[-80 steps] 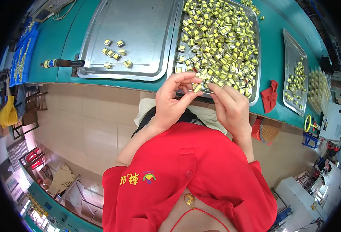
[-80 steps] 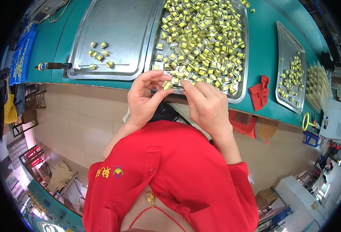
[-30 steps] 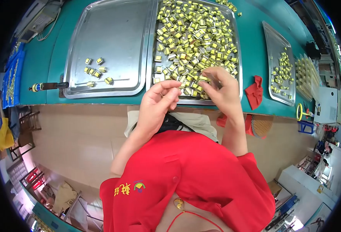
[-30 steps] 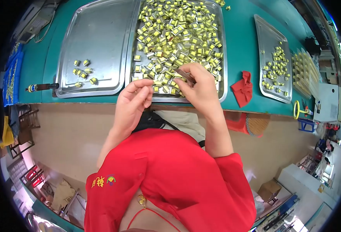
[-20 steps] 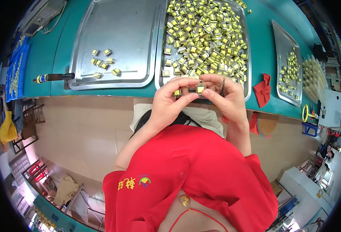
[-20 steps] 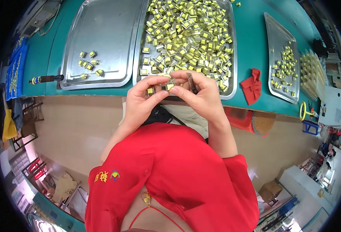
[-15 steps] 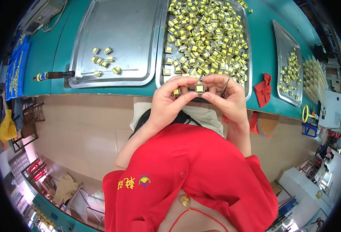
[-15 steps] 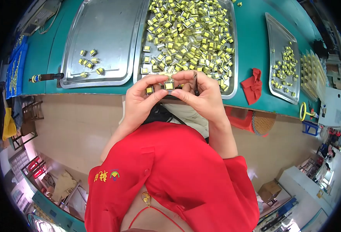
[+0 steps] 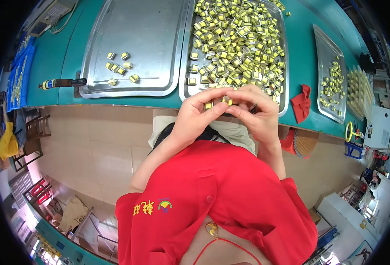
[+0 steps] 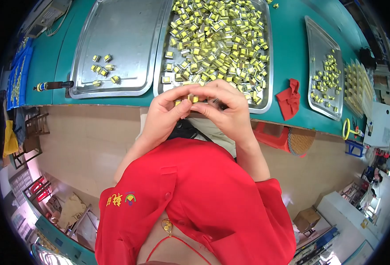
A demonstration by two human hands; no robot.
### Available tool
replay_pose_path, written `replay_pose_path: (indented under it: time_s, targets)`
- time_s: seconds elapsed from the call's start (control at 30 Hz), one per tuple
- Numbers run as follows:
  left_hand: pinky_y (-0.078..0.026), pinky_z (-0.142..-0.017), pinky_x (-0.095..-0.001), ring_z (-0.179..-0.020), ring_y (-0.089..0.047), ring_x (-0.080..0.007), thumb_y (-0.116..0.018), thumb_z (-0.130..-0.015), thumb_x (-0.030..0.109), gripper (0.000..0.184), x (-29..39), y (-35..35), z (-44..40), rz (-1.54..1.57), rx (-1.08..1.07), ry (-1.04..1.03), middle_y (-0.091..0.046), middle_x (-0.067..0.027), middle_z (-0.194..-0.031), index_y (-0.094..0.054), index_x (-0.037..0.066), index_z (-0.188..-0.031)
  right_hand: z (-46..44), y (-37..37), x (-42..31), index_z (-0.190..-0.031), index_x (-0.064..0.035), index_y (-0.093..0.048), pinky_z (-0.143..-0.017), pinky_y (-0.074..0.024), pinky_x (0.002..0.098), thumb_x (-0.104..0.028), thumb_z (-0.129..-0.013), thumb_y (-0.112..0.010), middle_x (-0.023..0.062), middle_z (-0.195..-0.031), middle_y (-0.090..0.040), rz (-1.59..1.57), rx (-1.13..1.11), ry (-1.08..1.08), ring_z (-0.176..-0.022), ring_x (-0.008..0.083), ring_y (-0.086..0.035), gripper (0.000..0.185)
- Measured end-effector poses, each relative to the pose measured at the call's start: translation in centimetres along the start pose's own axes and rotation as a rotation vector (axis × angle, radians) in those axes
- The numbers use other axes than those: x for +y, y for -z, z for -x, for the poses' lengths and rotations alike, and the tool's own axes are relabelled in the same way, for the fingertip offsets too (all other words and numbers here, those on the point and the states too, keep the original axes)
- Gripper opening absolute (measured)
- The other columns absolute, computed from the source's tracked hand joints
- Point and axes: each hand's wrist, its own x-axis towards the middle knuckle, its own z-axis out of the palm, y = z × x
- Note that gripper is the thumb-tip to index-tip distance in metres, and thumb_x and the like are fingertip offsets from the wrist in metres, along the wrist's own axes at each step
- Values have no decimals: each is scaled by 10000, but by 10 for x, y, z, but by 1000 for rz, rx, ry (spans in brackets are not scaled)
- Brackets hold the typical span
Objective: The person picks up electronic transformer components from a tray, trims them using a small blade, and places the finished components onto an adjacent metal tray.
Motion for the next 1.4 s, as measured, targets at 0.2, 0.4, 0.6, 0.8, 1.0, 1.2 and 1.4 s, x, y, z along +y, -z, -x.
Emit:
replay_pose_path:
  time_s: [0.2,0.4,0.6,0.8,1.0,1.2,1.4]
  targets:
    - [-345,-565,-184,-647,-421,-44,-541,-935,83,321,0,6,1,331,-29,128,-600,-31,-956,-544,-5,-1244,2,-2,-3,-1023,-39,-671,-514,-301,196,-8,-710,-748,7,-823,-581,-34,68,-139,-584,50,-398,324]
    - [-371,-599,-192,-683,-431,-37,-605,-901,74,306,1,5,2,298,-17,147,-558,22,-836,-587,13,-1200,3,-3,8,-989,-30,-670,-518,-306,192,20,-709,-732,7,-837,-575,-7,54,-41,-597,49,-407,292]
    - [-410,-763,-223,-898,-545,-92,-643,-827,-14,331,-5,9,1,-103,10,-112,-638,-85,-1102,-605,-6,-1155,2,7,-3,-999,-46,-666,-540,-360,211,25,-706,-728,24,-853,-569,78,59,-170,-668,82,-482,309]
    - [-397,-875,-254,-1030,-544,-129,-640,-819,-25,327,-6,11,1,-107,42,-152,-634,-85,-1142,-616,0,-1145,2,26,1,-1008,-34,-658,-606,-444,291,-29,-707,-747,76,-842,-555,523,60,-225,-721,189,-562,315]
    - [-431,-717,-214,-934,-572,-107,-616,-853,-6,304,-3,9,1,-41,64,-70,-623,-98,-1140,-594,-4,-1156,8,25,10,-957,-23,-667,-642,-457,325,-33,-710,-743,92,-844,-542,554,33,-180,-748,237,-568,259]
    - [-421,-644,-202,-868,-573,-108,-570,-901,20,308,-3,9,1,139,98,-36,-600,-138,-1153,-533,-8,-1205,7,20,8,-947,-13,-659,-616,-463,326,-35,-715,-739,95,-881,-552,581,14,-127,-718,236,-567,247]
    - [-412,-613,-192,-837,-560,-89,-611,-886,46,291,0,12,2,360,86,32,-609,-83,-1055,-559,25,-1171,0,21,-2,-920,18,-647,-556,-405,233,-64,-773,-723,49,-858,-580,252,89,-265,-687,91,-523,185]
